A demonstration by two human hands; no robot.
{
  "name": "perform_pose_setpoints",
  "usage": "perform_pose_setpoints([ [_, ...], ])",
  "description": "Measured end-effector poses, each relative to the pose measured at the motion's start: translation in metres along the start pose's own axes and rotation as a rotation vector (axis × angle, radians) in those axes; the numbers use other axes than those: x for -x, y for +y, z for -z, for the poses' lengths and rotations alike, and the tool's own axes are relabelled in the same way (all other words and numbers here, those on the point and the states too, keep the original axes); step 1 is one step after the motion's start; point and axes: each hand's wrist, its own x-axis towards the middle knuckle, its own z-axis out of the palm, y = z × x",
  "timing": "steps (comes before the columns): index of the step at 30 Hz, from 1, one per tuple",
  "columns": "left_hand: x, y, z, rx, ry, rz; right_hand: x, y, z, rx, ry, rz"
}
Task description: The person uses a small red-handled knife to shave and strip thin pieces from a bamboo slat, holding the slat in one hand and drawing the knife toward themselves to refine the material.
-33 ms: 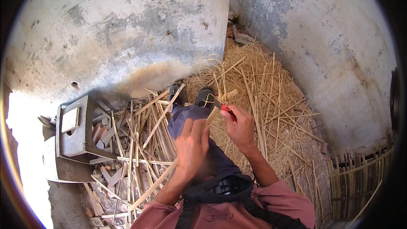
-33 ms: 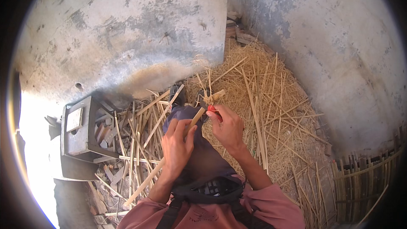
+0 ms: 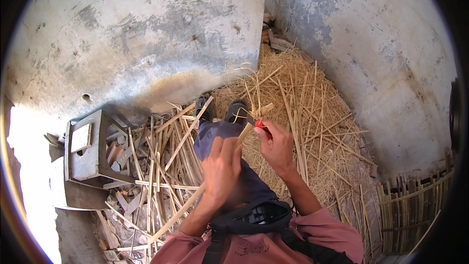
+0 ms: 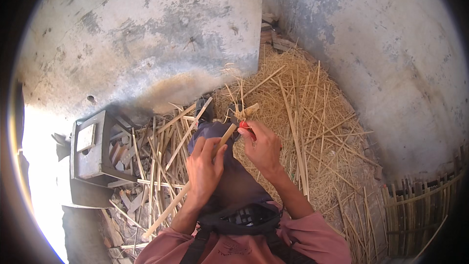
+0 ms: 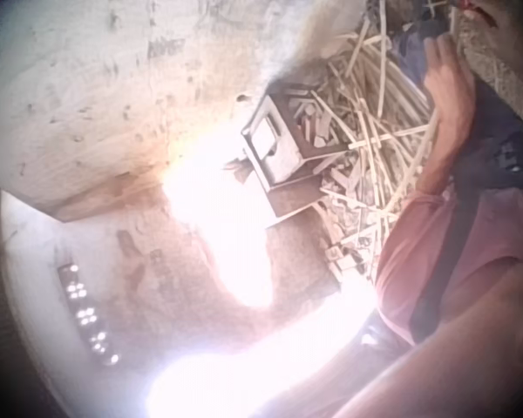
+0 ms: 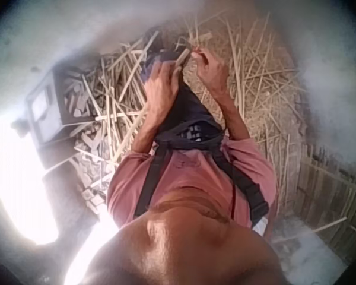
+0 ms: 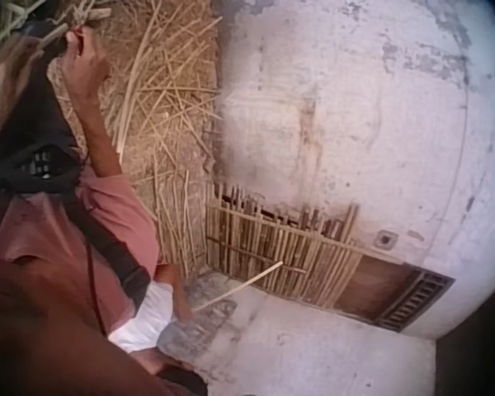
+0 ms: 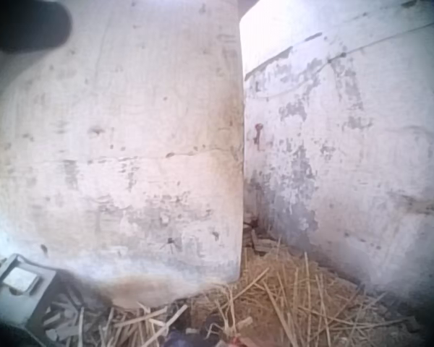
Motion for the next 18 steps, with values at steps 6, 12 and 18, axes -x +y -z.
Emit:
perform_pose_setpoints([
  [6, 0.023, 0.006, 0.005, 0.019, -0.102, -0.063, -0.017, 0.049, -0.004, 0.067, 0.043, -0.180],
  [12, 0.002, -0.013, 0.028, 0.058, -0.050, 0.091, -0.030, 0.109, 0.061, -0.417, -0.156, -0.545],
  [18, -0.016, -0.022, 0.027, 0.067, -0.083, 0.091, -0.027, 0.093, 0.072, -0.565, 0.103, -0.497],
])
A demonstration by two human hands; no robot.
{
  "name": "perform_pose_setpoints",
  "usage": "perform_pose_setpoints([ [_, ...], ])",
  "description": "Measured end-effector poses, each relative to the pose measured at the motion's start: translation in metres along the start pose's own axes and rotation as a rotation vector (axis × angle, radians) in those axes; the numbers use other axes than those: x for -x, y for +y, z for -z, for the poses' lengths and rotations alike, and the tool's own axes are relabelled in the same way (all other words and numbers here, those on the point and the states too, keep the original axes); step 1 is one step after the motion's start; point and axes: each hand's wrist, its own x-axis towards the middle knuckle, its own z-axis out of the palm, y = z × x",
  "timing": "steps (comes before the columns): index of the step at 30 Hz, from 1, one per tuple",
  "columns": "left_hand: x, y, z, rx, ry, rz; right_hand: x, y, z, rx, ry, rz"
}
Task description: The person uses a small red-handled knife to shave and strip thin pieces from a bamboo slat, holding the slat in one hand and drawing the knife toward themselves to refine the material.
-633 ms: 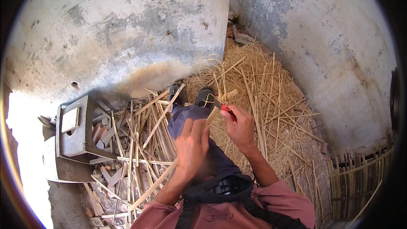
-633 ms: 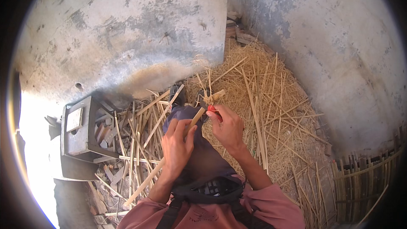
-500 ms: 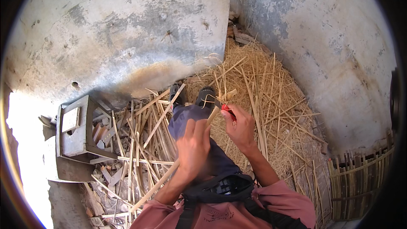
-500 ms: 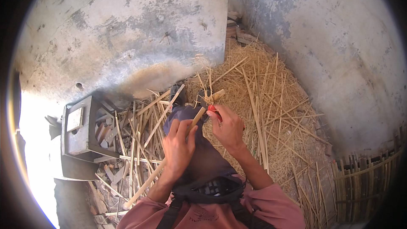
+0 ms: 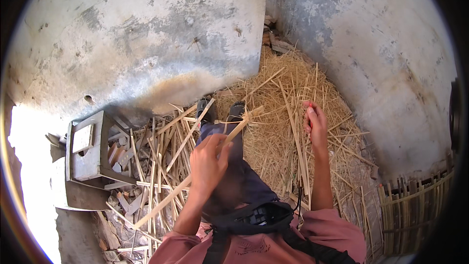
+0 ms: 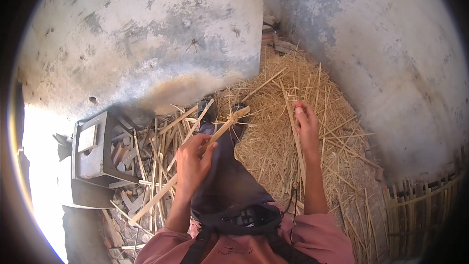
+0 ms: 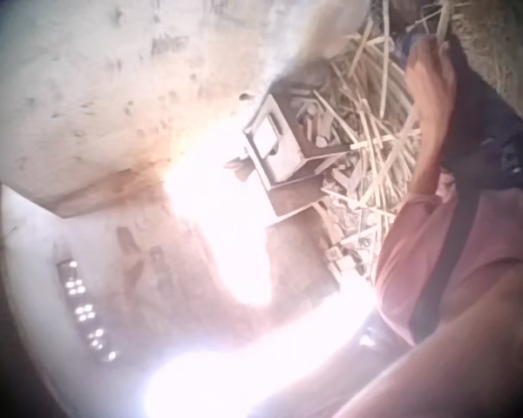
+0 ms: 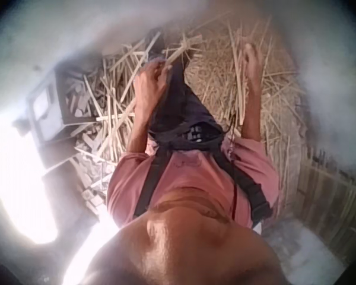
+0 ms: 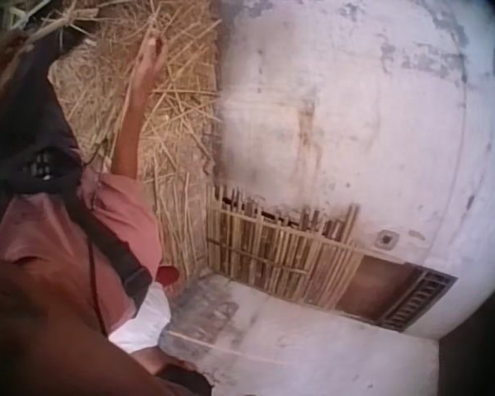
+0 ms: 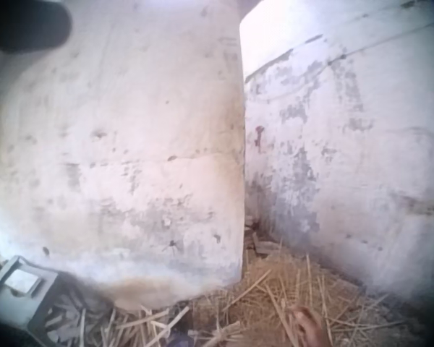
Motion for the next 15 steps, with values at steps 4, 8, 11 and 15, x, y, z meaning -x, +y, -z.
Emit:
perform_pose_setpoints([
  [4, -0.002, 0.002, -0.002, -0.020, -0.020, -0.046, 0.019, -0.031, -0.017, 0.468, -0.001, 0.189],
  [8, -0.003, 0.007, -0.002, -0.066, -0.011, -0.079, 0.039, -0.057, -0.028, 0.816, 0.057, 0.265],
  [11, -0.004, 0.009, -0.002, -0.119, -0.003, -0.100, 0.051, -0.076, -0.036, 0.831, 0.147, 0.255],
  [15, -0.005, 0.007, -0.006, -0.239, -0.058, -0.140, 0.048, -0.086, -0.040, 0.628, -0.196, 0.524],
])
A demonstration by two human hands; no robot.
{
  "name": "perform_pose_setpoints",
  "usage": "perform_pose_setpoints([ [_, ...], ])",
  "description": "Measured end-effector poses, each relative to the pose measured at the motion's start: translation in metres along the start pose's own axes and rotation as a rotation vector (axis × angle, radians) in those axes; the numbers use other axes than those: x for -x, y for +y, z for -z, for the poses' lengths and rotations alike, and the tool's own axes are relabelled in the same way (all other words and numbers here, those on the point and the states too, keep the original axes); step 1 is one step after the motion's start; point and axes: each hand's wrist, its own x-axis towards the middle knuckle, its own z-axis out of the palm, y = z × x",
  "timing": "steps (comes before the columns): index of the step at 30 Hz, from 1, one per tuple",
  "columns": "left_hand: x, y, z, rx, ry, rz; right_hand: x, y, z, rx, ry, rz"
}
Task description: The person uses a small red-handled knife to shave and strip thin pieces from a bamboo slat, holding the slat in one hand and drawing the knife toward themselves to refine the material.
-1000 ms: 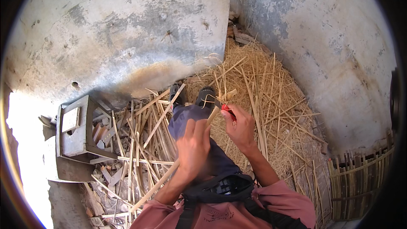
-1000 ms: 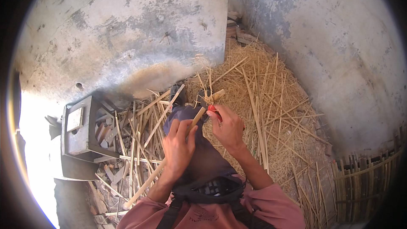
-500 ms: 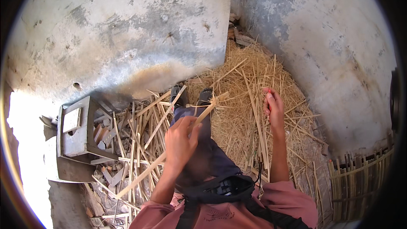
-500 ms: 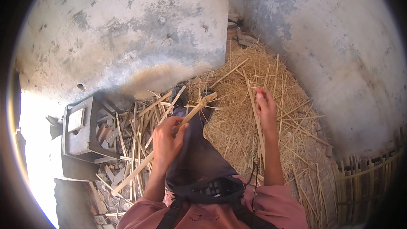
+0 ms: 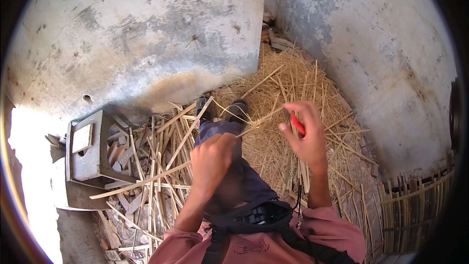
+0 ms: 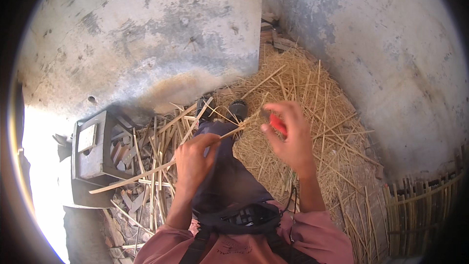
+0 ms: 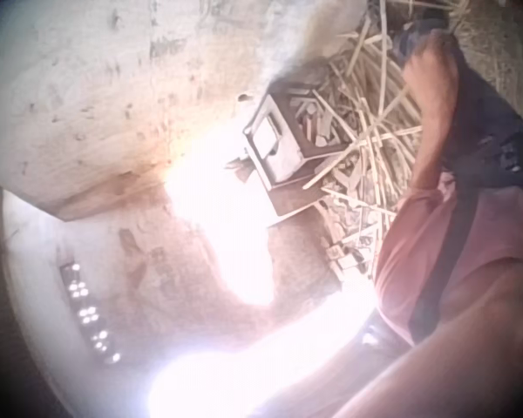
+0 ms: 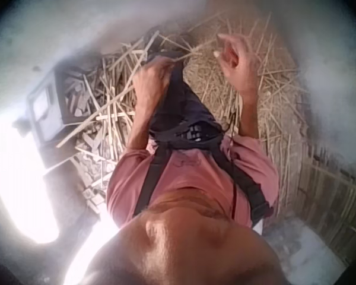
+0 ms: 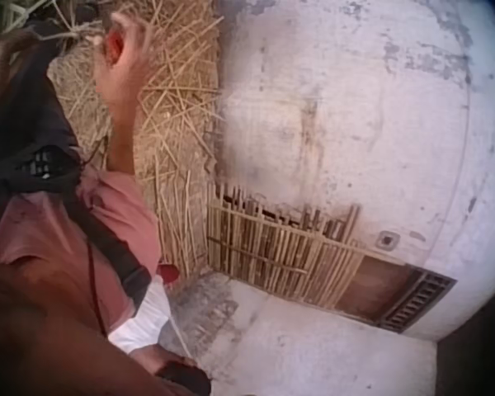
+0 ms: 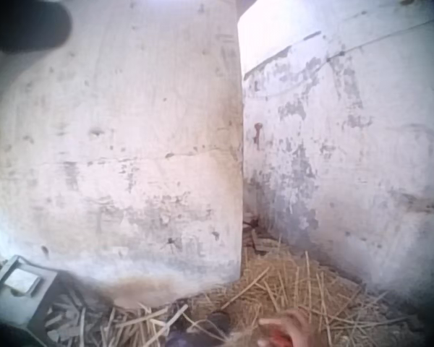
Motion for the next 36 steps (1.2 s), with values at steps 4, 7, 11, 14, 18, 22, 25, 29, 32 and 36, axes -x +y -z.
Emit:
perform_pose_setpoints([
  [4, 0.000, 0.002, -0.003, 0.009, -0.017, -0.080, -0.006, -0.005, -0.019, -0.053, -0.271, 0.142],
  [7, 0.000, 0.010, 0.004, 0.026, 0.030, -0.094, -0.008, 0.023, -0.034, -0.114, -0.341, 0.192],
  [11, -0.001, 0.007, 0.007, 0.023, 0.076, -0.153, -0.011, 0.033, -0.040, -0.312, -0.392, 0.110],
  [14, -0.001, 0.006, 0.006, 0.040, 0.128, -0.172, -0.012, 0.026, -0.037, -0.312, -0.402, -0.005],
  [18, 0.001, 0.009, -0.004, 0.117, 0.182, -0.125, 0.005, 0.011, -0.051, -0.271, -0.118, -0.064],
  [22, 0.003, 0.021, -0.005, 0.260, 0.156, -0.055, 0.007, -0.004, -0.052, -0.198, 0.049, -0.010],
  [25, 0.005, 0.011, -0.008, 0.312, 0.132, -0.004, 0.004, -0.007, -0.047, -0.222, -0.001, 0.023],
  [29, 0.008, 0.004, -0.004, 0.338, 0.122, -0.003, -0.007, -0.003, -0.027, -0.313, -0.199, 0.016],
  [32, 0.010, 0.008, 0.002, 0.329, 0.068, 0.023, -0.007, 0.003, -0.022, -0.302, -0.277, 0.004],
  [36, 0.011, 0.008, 0.000, 0.369, 0.050, 0.034, 0.000, 0.004, -0.022, -0.475, -0.269, -0.172],
])
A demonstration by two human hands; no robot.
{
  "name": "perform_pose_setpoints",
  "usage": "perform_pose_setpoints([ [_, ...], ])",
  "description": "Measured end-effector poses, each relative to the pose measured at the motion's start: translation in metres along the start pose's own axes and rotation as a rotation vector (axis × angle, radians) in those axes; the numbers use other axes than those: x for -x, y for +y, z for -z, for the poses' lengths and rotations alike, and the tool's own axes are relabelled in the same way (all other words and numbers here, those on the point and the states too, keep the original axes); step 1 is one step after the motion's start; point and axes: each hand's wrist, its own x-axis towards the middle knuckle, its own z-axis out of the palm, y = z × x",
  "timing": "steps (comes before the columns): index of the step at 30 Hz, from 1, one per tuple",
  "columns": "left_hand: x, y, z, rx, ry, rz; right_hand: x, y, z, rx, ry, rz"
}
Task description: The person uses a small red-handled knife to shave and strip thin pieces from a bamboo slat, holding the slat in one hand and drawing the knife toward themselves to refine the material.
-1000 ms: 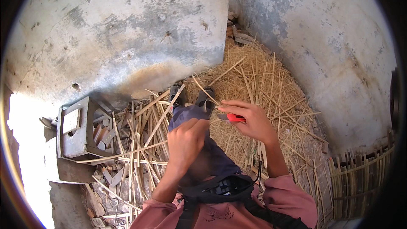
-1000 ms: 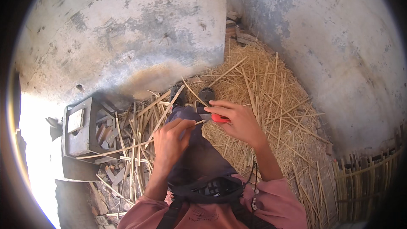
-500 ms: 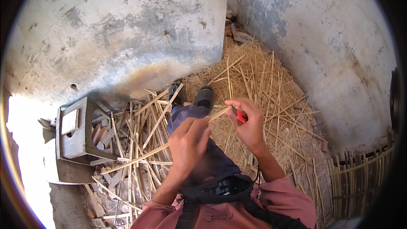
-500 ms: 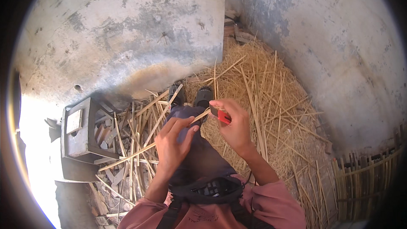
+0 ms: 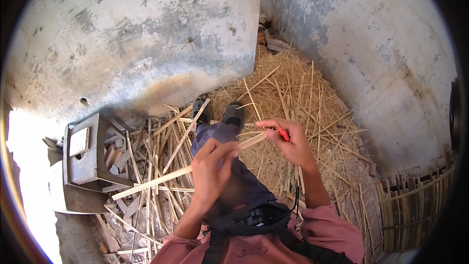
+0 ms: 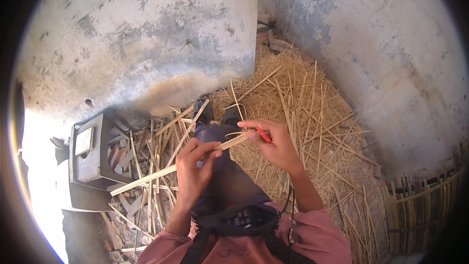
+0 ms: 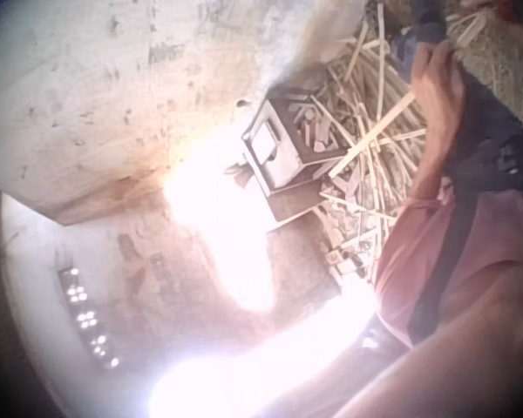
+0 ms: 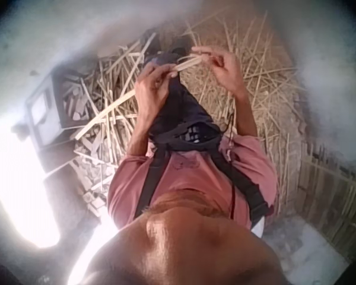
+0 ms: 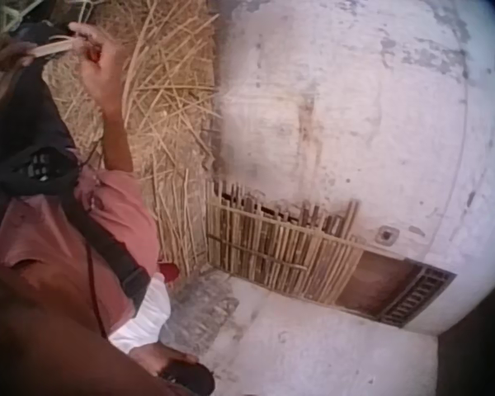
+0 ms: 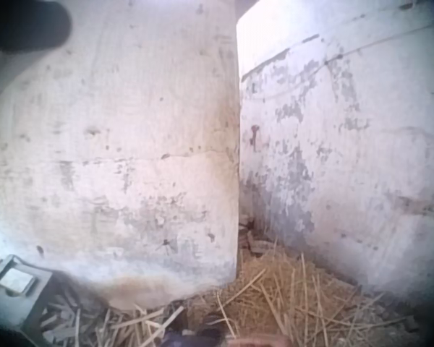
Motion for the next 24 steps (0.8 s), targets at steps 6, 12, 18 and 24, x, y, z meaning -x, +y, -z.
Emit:
perform_pose_setpoints([
  [6, -0.004, 0.009, -0.004, -0.180, 0.094, -0.139, -0.007, -0.003, 0.006, -0.099, -0.116, -0.277],
  [12, -0.003, 0.003, -0.005, -0.111, 0.033, -0.099, -0.012, 0.005, 0.011, -0.097, -0.149, -0.121],
  [18, -0.007, -0.005, -0.005, -0.071, -0.003, -0.041, 0.005, -0.016, 0.002, 0.069, 0.179, 0.027],
  [24, -0.012, 0.005, 0.001, 0.082, -0.085, 0.131, 0.025, 0.001, -0.003, -0.044, 0.184, 0.185],
])
